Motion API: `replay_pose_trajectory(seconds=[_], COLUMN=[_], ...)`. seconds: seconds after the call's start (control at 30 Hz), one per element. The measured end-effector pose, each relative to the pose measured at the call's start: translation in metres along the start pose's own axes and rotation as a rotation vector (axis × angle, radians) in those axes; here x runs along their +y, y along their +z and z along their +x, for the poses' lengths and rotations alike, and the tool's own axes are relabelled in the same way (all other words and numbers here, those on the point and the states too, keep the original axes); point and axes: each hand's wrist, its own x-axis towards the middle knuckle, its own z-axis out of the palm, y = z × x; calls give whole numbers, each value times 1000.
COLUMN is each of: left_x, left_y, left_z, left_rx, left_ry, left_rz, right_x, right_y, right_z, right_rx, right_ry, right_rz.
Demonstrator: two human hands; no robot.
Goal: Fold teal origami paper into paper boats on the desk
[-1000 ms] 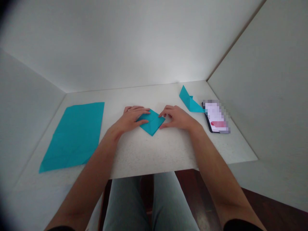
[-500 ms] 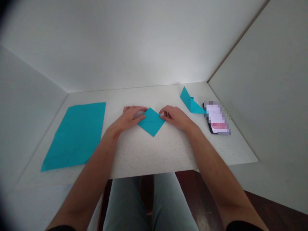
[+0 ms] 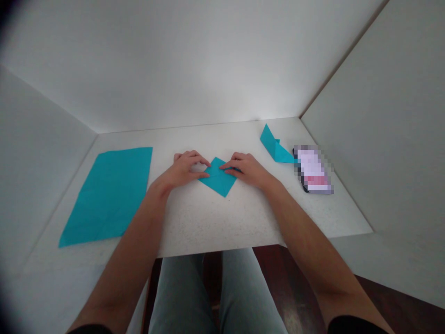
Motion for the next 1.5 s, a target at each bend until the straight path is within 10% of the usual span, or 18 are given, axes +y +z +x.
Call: replay_pose_trajectory(seconds=[0.97, 1.5], left_x=[3, 0], left_y=[-1, 5], left_z=[0, 6], left_rx=[-1, 192], left_ry=[-9, -49], left_rz=[-243, -544], right_x=[-6, -1], right_y=[-14, -11], right_z=[-7, -3], right_rx=[58, 414], right_ry=[196, 180], right_rz=[262, 461])
